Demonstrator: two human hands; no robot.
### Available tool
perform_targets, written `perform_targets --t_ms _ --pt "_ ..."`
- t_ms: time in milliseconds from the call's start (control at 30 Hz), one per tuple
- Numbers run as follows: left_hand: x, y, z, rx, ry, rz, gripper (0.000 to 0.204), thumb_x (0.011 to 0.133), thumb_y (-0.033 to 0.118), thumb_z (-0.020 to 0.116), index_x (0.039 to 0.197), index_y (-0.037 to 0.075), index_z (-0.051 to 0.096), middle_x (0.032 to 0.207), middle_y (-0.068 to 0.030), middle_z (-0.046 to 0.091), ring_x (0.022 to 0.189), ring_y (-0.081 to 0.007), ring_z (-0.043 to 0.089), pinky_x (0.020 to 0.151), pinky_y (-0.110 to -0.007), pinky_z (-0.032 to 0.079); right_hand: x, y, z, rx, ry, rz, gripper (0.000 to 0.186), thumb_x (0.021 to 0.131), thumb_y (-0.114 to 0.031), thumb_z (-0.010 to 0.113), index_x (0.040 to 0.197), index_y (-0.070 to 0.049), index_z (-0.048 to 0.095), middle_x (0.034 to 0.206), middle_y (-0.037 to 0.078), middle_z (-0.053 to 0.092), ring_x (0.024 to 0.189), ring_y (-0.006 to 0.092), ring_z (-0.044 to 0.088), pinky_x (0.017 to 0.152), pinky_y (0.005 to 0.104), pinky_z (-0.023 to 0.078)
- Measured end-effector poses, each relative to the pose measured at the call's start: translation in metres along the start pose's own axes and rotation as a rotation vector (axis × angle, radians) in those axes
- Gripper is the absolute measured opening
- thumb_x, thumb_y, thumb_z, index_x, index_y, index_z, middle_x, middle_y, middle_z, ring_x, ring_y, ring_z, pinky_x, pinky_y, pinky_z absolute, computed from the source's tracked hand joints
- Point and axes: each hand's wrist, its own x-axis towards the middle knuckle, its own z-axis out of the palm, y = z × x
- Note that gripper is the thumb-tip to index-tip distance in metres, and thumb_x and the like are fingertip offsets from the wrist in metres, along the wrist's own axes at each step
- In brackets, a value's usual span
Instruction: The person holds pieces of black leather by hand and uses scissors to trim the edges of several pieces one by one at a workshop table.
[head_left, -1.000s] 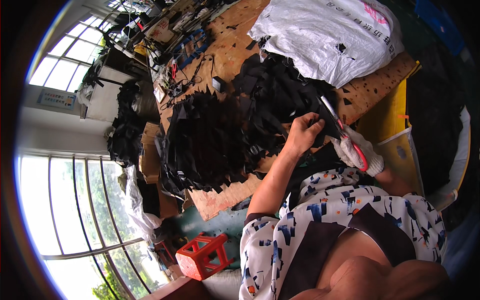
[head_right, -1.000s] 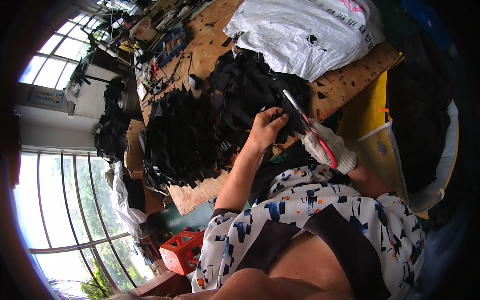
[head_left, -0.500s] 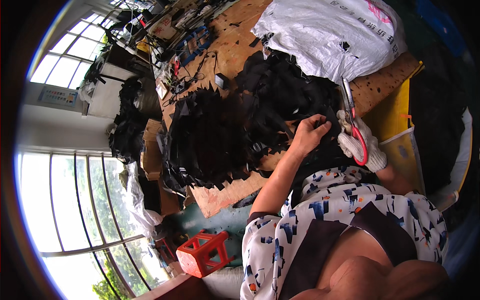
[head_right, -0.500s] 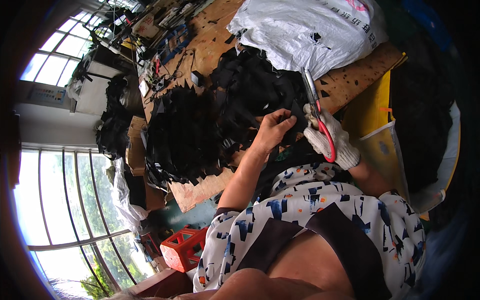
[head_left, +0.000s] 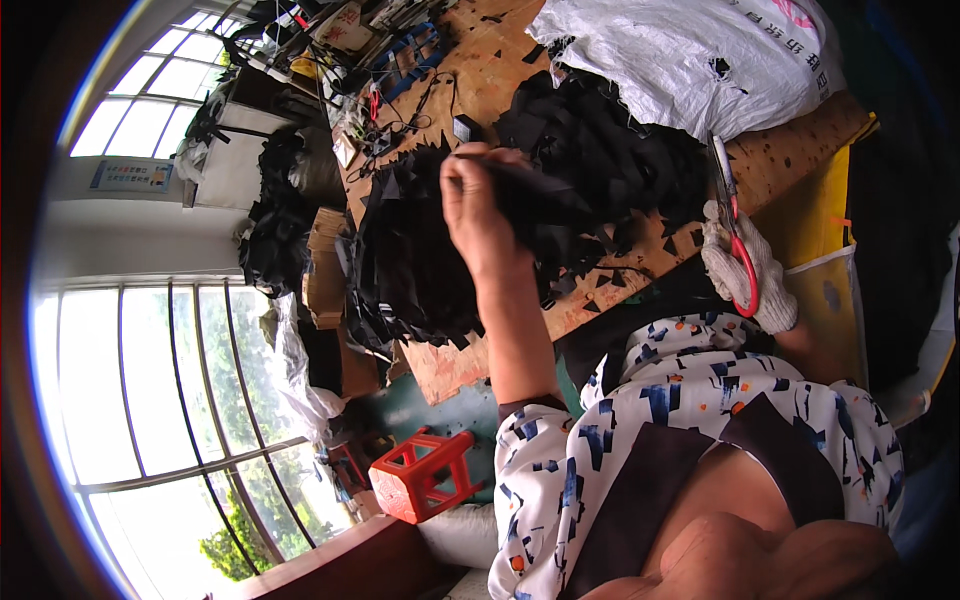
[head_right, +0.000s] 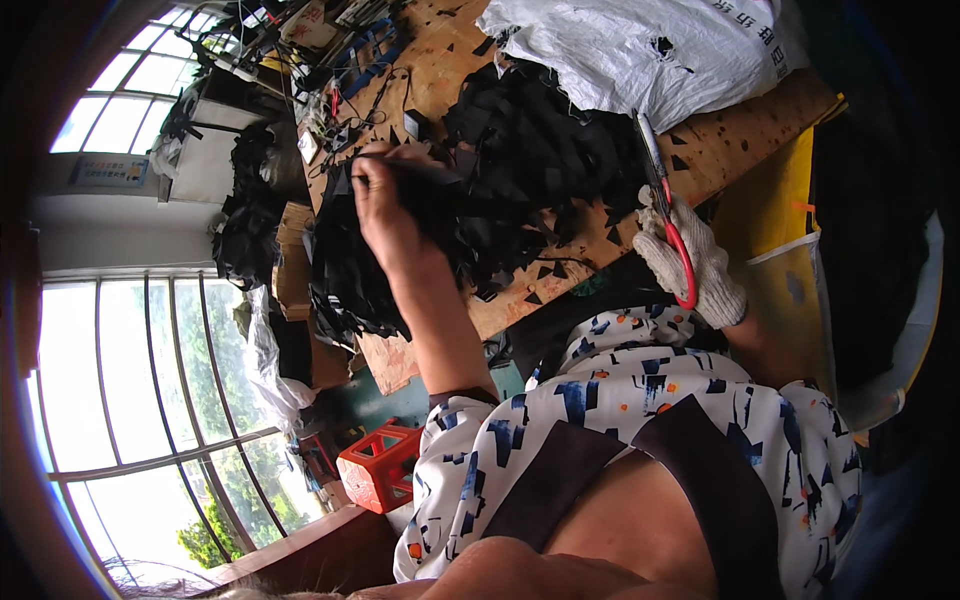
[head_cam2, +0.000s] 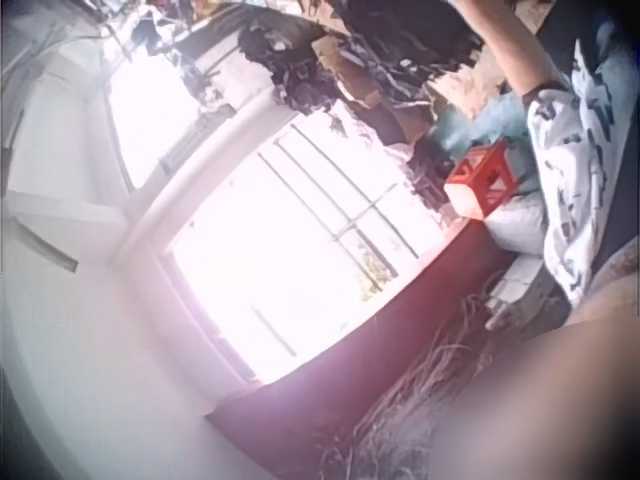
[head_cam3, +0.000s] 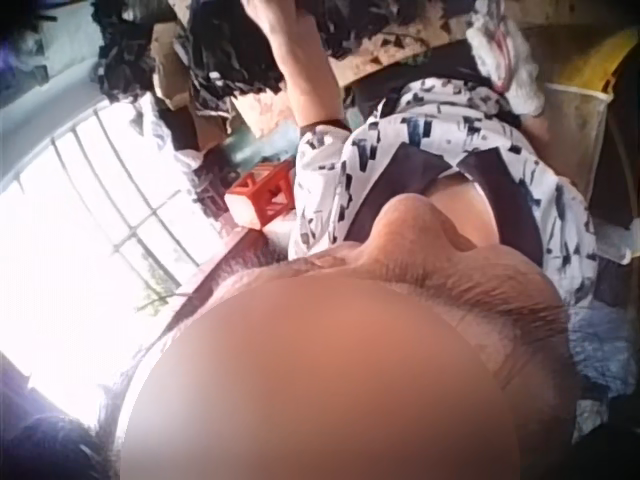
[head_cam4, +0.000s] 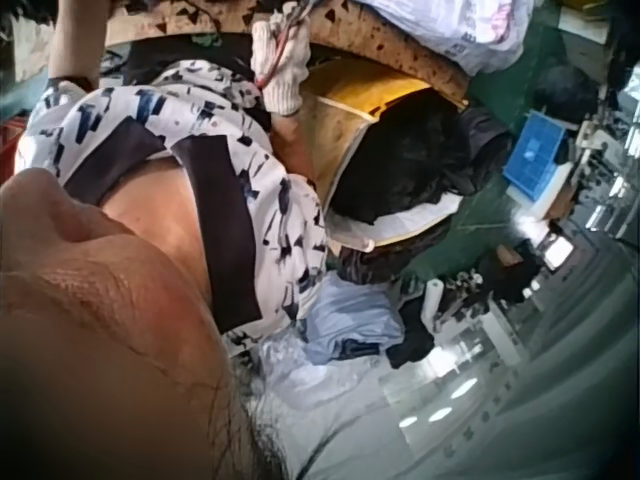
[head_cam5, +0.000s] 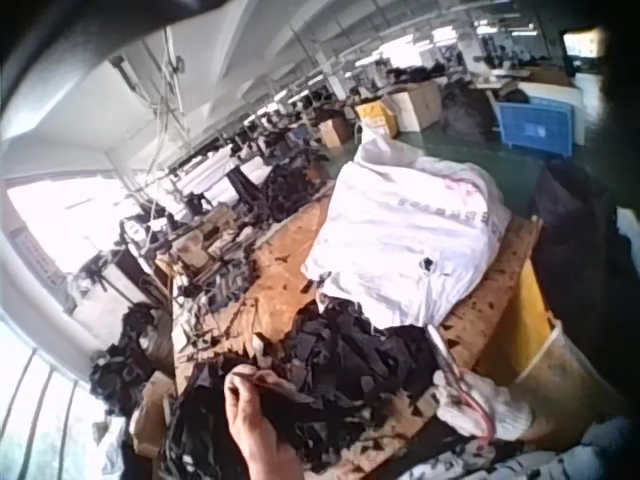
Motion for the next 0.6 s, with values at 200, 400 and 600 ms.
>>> perform_targets --t_ms 200,400,600 --pt "-0.012 0.126 -0.032 0.125 0.005 0.556 0.028 0.092 0.030 0.044 0.102 0.005 0.050 0.065 0.0008 0.041 0.056 -0.0097 0.033 0.051 -0.023 0.029 0.003 -0.013 0.006 0.364 0.017 0.343 0.035 0.087 -0.020 0.051 0.121 -0.012 0.045 0.071 0.001 0.052 0.046 0.0077 0.048 0.039 0.0204 0.041" --pt "-0.057 0.123 -0.013 0.849 0.401 0.861 0.032 0.084 0.017 0.060 0.107 -0.002 0.049 0.058 0.0050 0.037 0.052 -0.0042 0.031 0.048 -0.017 0.024 0.016 -0.011 0.028 0.636 0.020 0.563 0.036 0.088 -0.045 0.045 0.100 -0.013 0.054 0.054 0.003 0.052 0.035 0.0127 0.049 0.030 0.0241 0.041" --pt "-0.015 -0.003 -0.035 1.602 -0.047 -0.060 0.019 0.082 0.018 0.053 0.091 0.006 0.064 0.074 -0.0184 0.062 0.069 -0.0332 0.061 0.062 -0.038 0.048 0.007 0.003 0.015 0.313 0.067 0.275 0.032 0.086 -0.046 0.048 0.082 -0.015 0.053 0.048 0.000 0.048 0.031 0.0114 0.044 0.028 0.0231 0.037"
